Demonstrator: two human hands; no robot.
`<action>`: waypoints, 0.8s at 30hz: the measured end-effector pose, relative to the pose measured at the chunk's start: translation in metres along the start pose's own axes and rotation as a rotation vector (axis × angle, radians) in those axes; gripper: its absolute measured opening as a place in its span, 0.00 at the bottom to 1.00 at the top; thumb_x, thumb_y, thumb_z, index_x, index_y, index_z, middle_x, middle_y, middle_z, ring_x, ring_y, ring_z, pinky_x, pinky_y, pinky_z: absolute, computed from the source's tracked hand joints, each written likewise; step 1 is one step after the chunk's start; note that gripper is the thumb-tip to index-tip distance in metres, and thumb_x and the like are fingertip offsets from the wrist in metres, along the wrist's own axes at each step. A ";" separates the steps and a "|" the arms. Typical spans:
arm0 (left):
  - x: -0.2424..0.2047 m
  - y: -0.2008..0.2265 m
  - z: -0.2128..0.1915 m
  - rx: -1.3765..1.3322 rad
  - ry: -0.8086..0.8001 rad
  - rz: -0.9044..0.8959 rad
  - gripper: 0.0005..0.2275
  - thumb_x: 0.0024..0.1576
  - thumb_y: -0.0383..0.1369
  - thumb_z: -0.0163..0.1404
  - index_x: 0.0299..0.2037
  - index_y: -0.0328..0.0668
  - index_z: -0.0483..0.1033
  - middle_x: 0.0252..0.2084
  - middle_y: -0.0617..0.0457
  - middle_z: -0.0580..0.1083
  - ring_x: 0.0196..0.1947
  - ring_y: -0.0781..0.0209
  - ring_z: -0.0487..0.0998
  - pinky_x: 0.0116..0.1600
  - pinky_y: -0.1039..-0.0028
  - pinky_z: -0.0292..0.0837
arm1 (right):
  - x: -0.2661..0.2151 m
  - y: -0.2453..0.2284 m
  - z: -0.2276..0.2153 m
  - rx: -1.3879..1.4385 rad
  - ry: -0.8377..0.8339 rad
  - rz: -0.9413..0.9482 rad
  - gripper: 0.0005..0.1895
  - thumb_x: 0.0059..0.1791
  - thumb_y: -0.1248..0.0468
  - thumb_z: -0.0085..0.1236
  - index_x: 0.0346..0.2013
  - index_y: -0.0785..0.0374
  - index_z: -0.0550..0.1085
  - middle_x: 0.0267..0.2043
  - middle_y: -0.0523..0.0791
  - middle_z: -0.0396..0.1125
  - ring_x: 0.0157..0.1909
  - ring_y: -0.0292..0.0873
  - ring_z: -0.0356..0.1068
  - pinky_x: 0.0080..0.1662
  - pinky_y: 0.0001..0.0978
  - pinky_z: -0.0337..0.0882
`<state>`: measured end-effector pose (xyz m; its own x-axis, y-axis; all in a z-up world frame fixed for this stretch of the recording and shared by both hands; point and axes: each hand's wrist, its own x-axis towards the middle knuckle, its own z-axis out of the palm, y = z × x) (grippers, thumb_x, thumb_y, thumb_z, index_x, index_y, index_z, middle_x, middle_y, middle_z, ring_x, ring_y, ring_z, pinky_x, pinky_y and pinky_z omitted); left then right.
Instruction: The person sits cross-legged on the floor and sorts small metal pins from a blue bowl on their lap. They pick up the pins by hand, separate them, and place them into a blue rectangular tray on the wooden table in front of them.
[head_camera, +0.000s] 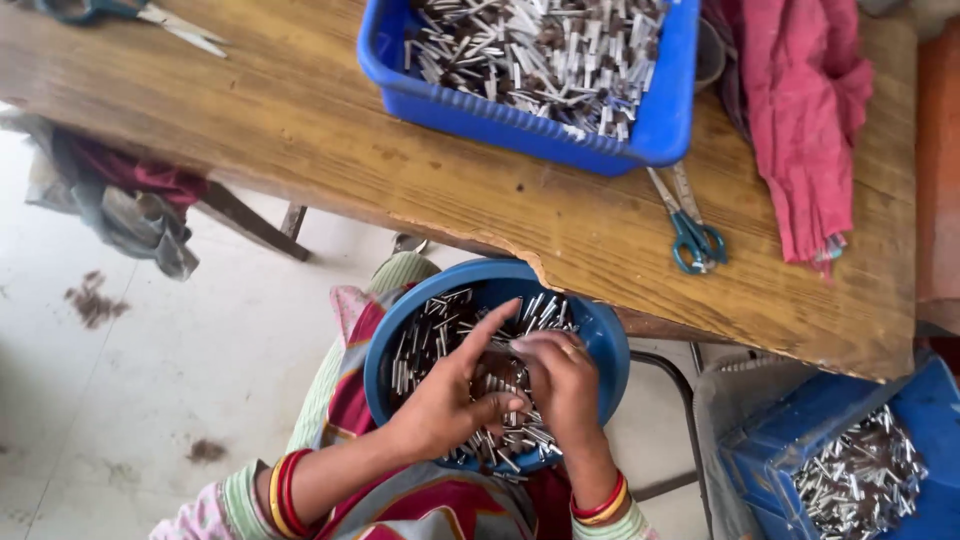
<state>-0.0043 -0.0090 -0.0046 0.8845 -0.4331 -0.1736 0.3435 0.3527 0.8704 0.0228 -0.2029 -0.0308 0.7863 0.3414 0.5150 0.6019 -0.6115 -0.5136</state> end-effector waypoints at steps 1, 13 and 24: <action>0.002 0.005 0.001 0.006 -0.011 0.004 0.44 0.56 0.14 0.53 0.79 0.58 0.41 0.44 0.49 0.75 0.36 0.67 0.76 0.35 0.76 0.80 | -0.002 0.004 0.001 -0.008 0.011 -0.001 0.11 0.44 0.77 0.56 0.37 0.62 0.77 0.42 0.45 0.74 0.46 0.49 0.74 0.49 0.40 0.73; 0.005 0.009 -0.001 -0.066 0.094 -0.086 0.42 0.54 0.16 0.53 0.75 0.58 0.45 0.46 0.50 0.74 0.43 0.65 0.81 0.37 0.74 0.84 | -0.007 0.012 0.000 0.310 -0.091 0.329 0.10 0.45 0.77 0.62 0.38 0.63 0.78 0.40 0.45 0.75 0.42 0.44 0.76 0.45 0.33 0.74; 0.042 -0.115 -0.010 -0.542 0.510 -0.098 0.25 0.64 0.30 0.54 0.69 0.29 0.61 0.51 0.47 0.72 0.48 0.55 0.72 0.47 0.67 0.70 | -0.035 0.014 0.049 1.147 0.132 0.816 0.28 0.58 0.47 0.34 0.61 0.59 0.73 0.61 0.46 0.71 0.62 0.45 0.69 0.62 0.38 0.70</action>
<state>-0.0040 -0.0596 -0.1167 0.8333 -0.0921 -0.5451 0.4188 0.7488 0.5137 0.0106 -0.1880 -0.0893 0.9834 0.0714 -0.1665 -0.1809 0.3316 -0.9259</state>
